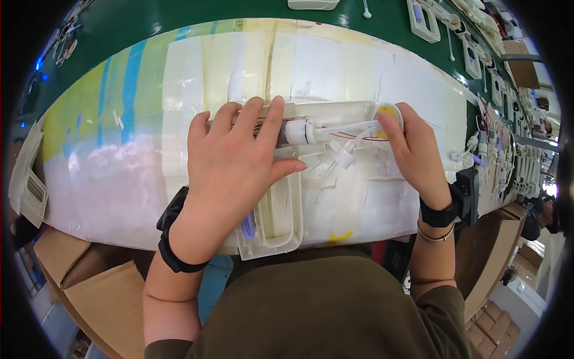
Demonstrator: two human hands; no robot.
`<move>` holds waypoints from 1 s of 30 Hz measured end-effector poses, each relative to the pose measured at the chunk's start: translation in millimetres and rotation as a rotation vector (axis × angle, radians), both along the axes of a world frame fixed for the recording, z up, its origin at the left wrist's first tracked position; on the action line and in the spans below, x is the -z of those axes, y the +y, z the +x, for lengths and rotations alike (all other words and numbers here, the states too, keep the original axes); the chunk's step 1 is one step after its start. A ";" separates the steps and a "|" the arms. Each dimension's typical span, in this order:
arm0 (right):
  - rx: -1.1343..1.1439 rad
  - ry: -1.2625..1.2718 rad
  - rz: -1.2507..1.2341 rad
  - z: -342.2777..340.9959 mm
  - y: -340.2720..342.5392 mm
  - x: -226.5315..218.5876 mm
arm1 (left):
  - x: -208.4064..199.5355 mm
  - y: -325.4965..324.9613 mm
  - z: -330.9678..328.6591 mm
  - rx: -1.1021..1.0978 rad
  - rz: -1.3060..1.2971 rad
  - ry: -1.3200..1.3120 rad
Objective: Assemble internal components including a motor, PCB, and wiring into the plastic housing of a toy gun.
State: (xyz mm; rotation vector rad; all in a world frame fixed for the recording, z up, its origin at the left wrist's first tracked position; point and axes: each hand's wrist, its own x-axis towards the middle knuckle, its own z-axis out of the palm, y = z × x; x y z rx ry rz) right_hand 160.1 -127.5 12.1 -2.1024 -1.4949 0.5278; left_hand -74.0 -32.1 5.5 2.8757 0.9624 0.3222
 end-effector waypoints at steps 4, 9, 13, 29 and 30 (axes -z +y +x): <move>0.055 -0.068 -0.062 -10.6 0.7 3.9 | 1.0 2.2 0.6 -0.004 -0.011 -0.001; 0.158 -0.234 0.026 -20.1 -0.9 25.1 | -2.1 2.5 2.9 0.024 -0.011 -0.012; 0.043 -0.212 -0.145 -17.4 7.7 22.2 | 2.8 3.9 -3.7 0.036 0.014 -0.012; -0.372 -0.089 0.267 -10.9 -7.8 -13.9 | -16.9 8.2 -2.9 0.160 -0.021 -0.256; -0.349 -0.087 0.260 -6.8 -7.3 -12.1 | -20.3 5.1 1.2 0.157 -0.021 -0.251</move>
